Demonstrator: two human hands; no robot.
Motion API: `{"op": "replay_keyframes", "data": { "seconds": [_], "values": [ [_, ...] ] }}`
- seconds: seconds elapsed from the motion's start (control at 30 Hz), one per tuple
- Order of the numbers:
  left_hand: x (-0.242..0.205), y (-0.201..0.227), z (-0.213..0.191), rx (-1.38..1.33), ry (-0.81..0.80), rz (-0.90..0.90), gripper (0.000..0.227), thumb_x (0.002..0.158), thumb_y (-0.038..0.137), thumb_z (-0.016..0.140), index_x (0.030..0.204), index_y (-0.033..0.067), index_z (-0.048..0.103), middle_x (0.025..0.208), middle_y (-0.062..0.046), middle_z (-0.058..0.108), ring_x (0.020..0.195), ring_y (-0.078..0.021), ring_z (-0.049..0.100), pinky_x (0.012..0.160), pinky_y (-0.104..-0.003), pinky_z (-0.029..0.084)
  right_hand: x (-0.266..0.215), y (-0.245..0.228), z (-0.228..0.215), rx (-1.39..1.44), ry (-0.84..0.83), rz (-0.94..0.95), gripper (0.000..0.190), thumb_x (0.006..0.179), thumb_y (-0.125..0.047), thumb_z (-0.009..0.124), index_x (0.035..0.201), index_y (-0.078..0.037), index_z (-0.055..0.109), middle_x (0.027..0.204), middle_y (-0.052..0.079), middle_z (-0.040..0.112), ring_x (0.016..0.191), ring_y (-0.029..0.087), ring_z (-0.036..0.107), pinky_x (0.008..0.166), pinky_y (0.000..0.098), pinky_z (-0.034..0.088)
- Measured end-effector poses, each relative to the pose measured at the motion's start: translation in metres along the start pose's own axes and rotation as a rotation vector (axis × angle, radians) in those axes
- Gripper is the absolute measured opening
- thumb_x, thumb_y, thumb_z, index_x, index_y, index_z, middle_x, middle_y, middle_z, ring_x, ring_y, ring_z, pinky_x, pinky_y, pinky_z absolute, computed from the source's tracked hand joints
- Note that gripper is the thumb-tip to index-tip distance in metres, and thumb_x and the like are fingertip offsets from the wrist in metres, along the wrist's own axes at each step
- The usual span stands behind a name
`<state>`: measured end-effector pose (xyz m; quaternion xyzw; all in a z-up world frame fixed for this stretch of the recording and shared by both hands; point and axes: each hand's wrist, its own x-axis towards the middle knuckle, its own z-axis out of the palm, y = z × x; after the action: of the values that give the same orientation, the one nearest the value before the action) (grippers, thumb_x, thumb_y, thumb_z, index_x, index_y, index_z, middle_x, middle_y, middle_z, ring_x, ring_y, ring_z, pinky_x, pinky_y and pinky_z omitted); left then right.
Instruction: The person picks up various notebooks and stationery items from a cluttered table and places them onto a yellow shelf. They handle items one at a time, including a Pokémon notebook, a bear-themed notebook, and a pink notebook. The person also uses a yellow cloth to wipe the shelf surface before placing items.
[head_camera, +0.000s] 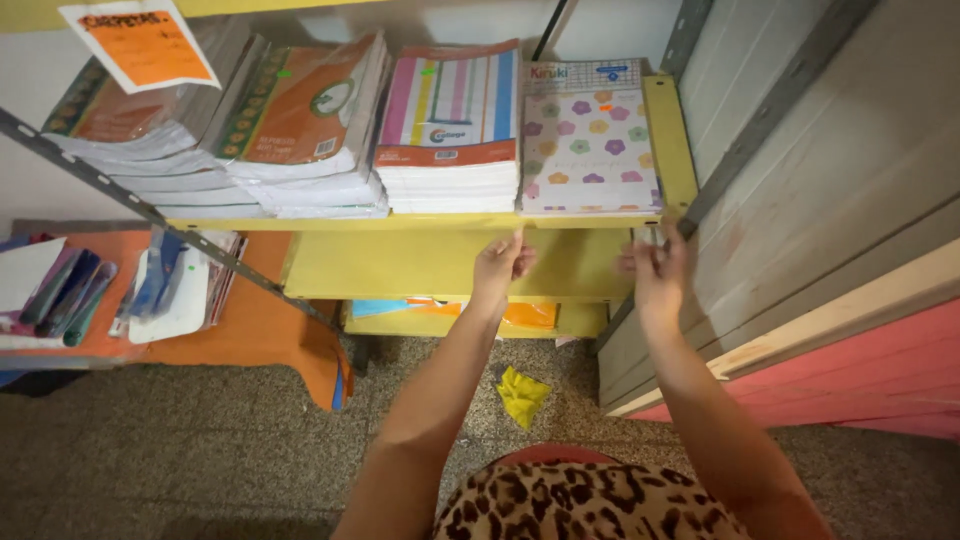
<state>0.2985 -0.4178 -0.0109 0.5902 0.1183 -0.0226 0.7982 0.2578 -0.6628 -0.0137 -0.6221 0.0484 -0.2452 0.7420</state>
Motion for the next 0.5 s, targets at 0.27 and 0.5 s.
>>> {"op": "replay_keyframes", "data": {
  "seconds": [0.27,0.5],
  "values": [
    [-0.074,-0.004,-0.080,0.201,0.181,0.183,0.034,0.092,0.036,0.079,0.111,0.0101,0.068,0.111,-0.012,0.071,0.105,-0.0266,0.068,0.082,-0.038,0.059,-0.079,-0.021,-0.021,-0.048,-0.286,0.142,0.071,0.098,-0.007,0.066,0.160,-0.009,0.032,0.121,0.029,0.066,0.106,0.039,0.070,0.088,0.0489,0.060],
    [-0.093,-0.075,-0.195,0.148,0.304,0.123,0.040,0.094,0.039,0.078,0.113,0.0052,0.069,0.104,-0.009,0.064,0.095,-0.0213,0.059,0.077,-0.033,0.053,-0.103,0.022,-0.023,-0.035,-0.380,0.201,0.072,0.096,-0.001,0.064,0.160,-0.001,0.030,0.126,0.035,0.063,0.115,0.043,0.065,0.093,0.0494,0.056]
  ]
}}
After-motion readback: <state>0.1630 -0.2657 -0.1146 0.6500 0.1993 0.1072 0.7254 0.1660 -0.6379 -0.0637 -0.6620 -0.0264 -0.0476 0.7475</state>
